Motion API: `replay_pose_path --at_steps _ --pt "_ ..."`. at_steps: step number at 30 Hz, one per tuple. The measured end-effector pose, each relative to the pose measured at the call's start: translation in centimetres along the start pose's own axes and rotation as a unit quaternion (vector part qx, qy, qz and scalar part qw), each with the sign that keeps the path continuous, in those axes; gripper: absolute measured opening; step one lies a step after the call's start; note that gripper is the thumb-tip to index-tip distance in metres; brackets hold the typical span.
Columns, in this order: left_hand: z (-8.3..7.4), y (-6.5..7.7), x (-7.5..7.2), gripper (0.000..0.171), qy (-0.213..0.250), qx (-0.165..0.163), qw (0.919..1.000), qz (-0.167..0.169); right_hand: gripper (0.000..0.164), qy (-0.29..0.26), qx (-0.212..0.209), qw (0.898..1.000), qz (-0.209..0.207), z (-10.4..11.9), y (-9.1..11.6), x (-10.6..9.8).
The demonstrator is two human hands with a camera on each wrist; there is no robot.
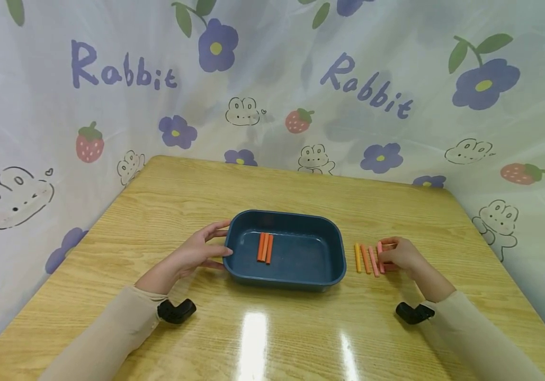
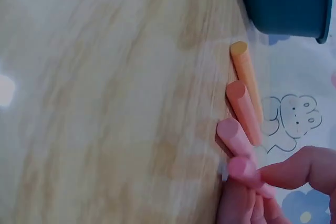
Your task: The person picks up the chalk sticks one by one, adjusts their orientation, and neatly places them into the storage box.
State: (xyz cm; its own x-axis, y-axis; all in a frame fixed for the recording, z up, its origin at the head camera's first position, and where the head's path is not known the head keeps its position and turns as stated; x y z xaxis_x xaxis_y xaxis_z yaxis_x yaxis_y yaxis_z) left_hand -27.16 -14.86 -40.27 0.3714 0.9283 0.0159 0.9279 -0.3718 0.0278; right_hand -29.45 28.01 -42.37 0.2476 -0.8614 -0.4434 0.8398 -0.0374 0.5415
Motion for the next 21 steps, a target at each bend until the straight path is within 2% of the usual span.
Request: replay_pose_path --at_steps 4,7,11,14,21 --pt "0.0 0.0 0.1 0.076 -0.003 -0.001 1.0000 -0.001 0.067 -0.103 0.013 0.993 0.050 -0.3 -0.2 0.4" --pt "0.0 0.1 0.2 0.077 -0.002 -0.002 1.0000 -0.002 0.069 -0.173 0.020 0.982 0.078 -0.3 -0.2 0.7" --pt "0.0 0.1 0.3 0.078 0.001 -0.002 1.0000 -0.002 0.072 -0.234 0.014 0.967 0.102 0.2 0.1 1.0" --pt "0.0 0.1 0.3 0.078 -0.001 -0.002 1.0000 -0.003 0.072 -0.254 0.004 0.959 0.125 0.9 0.3 1.4" --pt "0.0 0.0 0.1 0.078 -0.006 0.001 1.0000 -0.003 0.071 -0.269 -0.003 0.953 0.138 2.9 0.6 2.3"
Point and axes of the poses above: each hand's wrist, its own y-axis away from the middle knuckle, its own x-axis out of the palm, z = x × y, the point moved 9 cm from there along -y, towards the middle knuckle, and after that the axes turned 12 degrees about x, right-handed, at the moved point
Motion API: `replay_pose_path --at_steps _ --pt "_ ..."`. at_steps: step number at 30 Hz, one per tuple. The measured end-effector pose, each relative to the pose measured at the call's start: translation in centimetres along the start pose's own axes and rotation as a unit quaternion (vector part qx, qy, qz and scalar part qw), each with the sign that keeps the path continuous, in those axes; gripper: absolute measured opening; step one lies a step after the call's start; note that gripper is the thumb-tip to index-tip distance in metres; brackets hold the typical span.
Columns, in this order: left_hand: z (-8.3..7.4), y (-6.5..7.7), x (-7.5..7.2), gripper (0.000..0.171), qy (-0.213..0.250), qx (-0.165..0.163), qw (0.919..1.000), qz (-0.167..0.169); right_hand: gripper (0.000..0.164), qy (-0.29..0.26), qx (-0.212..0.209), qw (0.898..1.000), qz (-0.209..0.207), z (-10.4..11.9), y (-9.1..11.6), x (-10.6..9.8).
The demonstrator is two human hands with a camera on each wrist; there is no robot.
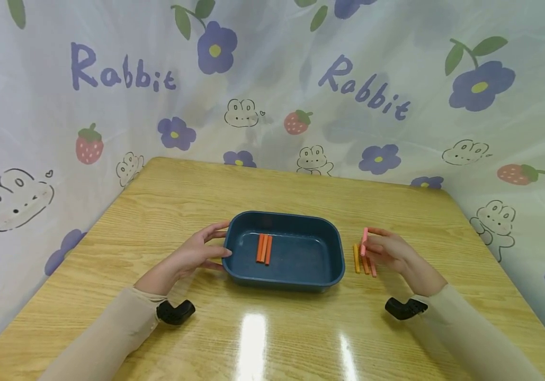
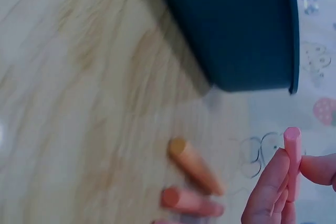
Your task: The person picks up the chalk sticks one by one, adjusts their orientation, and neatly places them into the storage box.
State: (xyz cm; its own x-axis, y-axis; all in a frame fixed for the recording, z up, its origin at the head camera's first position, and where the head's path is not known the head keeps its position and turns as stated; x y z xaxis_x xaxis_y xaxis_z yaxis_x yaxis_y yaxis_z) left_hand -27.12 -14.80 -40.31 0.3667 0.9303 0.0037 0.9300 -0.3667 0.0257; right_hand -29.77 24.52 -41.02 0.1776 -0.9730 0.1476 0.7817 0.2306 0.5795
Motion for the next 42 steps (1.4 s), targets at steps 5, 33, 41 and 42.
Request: replay_pose_path --at_steps 5,33,41,42 --pt "0.0 0.0 0.0 0.078 0.000 0.000 1.0000 0.000 0.070 -0.026 0.002 1.000 0.015 0.9 -0.2 1.7" --pt "-0.6 0.1 0.1 0.075 0.001 -0.002 1.0000 0.005 0.064 -0.025 0.032 0.997 0.072 4.9 -1.4 10.6" --pt "-0.5 0.1 0.1 0.076 0.000 -0.002 1.0000 0.004 0.061 -0.008 0.045 0.996 0.078 5.1 -2.3 12.9" --pt "-0.5 0.1 0.0 0.076 0.001 -0.002 1.0000 0.004 0.061 -0.004 0.047 0.996 0.081 5.1 -2.4 13.2"
Point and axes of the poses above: each hand's wrist, its own y-axis away from the middle knuckle, its own x-axis out of the palm, z = x × y, the point moved 9 cm from there along -y, towards the middle knuckle, and after that the axes turned 12 degrees about x, right-handed, at the moved point
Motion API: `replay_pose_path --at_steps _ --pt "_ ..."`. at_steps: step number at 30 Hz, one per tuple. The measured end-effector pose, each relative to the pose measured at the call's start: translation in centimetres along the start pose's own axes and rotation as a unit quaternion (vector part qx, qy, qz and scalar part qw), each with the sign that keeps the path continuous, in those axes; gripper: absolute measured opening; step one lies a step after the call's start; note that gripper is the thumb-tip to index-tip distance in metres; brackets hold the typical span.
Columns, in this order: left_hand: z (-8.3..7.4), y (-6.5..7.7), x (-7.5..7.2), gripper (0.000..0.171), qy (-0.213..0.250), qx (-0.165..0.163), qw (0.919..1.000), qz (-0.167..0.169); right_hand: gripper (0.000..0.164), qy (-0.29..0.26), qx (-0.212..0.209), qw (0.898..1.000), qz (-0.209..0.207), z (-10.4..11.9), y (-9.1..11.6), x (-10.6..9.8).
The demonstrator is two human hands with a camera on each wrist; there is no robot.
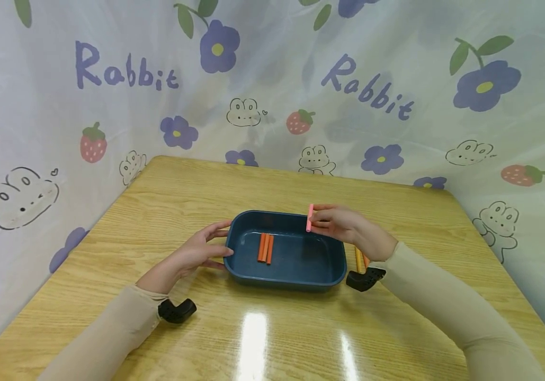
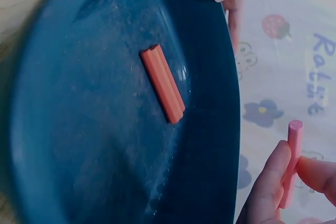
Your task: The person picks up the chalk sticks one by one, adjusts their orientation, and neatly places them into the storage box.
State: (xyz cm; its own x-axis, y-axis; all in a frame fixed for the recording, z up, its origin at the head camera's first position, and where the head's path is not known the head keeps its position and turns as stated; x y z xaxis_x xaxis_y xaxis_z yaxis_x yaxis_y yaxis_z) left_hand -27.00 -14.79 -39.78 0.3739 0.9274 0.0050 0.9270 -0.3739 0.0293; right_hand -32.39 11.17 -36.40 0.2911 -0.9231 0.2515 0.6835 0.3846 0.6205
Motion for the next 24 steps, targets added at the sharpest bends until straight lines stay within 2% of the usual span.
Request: replay_pose_path --at_steps 12,19,24 --pt "0.3 -0.1 -0.2 0.077 0.005 -0.001 1.0000 0.002 0.061 0.020 0.044 0.997 0.054 -0.3 -1.7 3.2" --pt "0.3 -0.1 -0.1 0.077 0.006 0.000 1.0000 0.003 0.059 0.032 0.062 0.996 0.049 -0.8 -2.9 4.5" --pt "0.3 -0.1 -0.2 0.077 0.008 0.000 1.0000 0.003 0.056 0.063 0.080 0.994 0.044 -1.5 -3.7 5.0"
Point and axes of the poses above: each hand's wrist, its own y-axis away from the middle knuckle, its own x-axis out of the palm, z = x × y, the point moved 9 cm from there along -y, towards the middle knuckle, and after that the axes turned 12 degrees about x, right-handed, at the moved point
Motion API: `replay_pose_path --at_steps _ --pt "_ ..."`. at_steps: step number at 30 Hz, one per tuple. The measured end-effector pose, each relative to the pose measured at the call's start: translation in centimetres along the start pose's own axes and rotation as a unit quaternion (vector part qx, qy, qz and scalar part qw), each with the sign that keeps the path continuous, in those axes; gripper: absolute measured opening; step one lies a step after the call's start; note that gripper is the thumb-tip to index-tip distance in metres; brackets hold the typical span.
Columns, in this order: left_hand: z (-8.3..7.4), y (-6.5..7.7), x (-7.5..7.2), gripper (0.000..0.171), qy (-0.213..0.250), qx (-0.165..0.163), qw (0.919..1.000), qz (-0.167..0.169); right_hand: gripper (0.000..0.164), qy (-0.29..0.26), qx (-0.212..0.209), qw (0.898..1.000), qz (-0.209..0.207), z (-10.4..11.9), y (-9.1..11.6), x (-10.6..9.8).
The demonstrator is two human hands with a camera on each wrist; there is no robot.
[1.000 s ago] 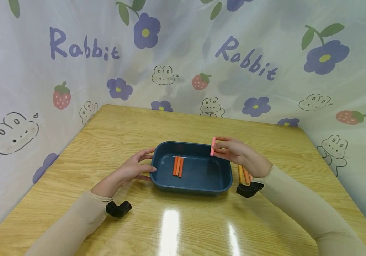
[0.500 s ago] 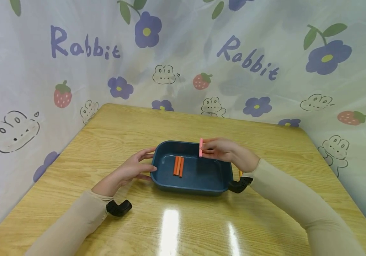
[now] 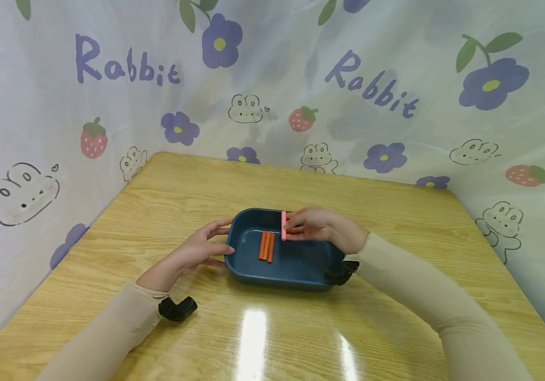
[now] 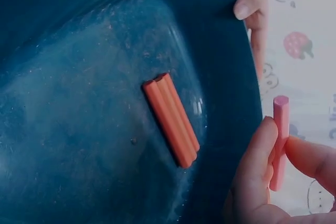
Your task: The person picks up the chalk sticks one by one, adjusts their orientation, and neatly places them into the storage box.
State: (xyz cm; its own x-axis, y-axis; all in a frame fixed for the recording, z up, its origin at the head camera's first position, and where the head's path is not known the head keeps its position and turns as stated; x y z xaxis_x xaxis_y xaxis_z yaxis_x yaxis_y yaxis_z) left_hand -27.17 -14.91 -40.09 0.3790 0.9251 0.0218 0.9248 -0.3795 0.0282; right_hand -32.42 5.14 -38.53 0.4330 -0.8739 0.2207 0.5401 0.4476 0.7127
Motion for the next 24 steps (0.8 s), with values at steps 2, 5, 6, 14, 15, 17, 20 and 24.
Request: replay_pose_path --at_steps 2,5,6,14,15,17,20,24 --pt "0.0 -0.1 0.0 0.077 0.000 0.000 1.0000 0.000 0.054 0.014 0.006 1.000 0.000 -0.2 -0.3 0.1" --pt "0.0 -0.1 0.0 0.078 -0.002 -0.001 1.0000 0.000 0.048 0.032 0.020 0.999 -0.001 -0.5 -0.8 0.1" --pt "0.0 -0.1 0.0 0.078 -0.002 -0.001 1.0000 0.000 0.046 0.036 0.025 0.999 0.000 -0.6 -1.0 0.2" --pt "0.0 -0.1 0.1 0.077 -0.003 -0.001 1.0000 -0.001 0.024 0.078 0.069 0.995 -0.001 -1.6 -2.5 0.6" --pt "0.0 -0.1 0.1 0.077 -0.003 0.000 1.0000 0.000 0.020 0.082 0.075 0.994 -0.006 -1.8 -2.7 0.5" --pt "-0.1 -0.1 0.2 0.076 -0.002 0.002 1.0000 0.001 0.013 0.096 0.090 0.991 -0.014 -2.1 -3.2 0.5" --pt "-0.1 -0.2 0.2 0.076 -0.001 0.004 1.0000 0.002 0.006 0.121 0.113 0.986 -0.026 -2.7 -3.8 0.4" --pt "-0.1 -0.2 0.1 0.076 0.001 0.004 1.0000 0.002 0.006 0.141 0.125 0.981 -0.043 -2.9 -4.1 0.6"
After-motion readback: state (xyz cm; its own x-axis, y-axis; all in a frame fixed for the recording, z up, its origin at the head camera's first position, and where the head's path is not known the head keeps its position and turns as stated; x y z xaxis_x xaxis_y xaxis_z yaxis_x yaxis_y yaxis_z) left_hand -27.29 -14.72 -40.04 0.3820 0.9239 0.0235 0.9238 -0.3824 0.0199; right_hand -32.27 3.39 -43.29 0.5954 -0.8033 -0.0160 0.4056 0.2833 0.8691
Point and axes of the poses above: each hand's wrist, its own y-axis away from the middle knuckle, its own x-axis out of the palm, z = x × y, the point moved 9 cm from there along -y, towards the middle knuckle, and after that the axes turned 12 degrees about x, right-handed, at the moved point
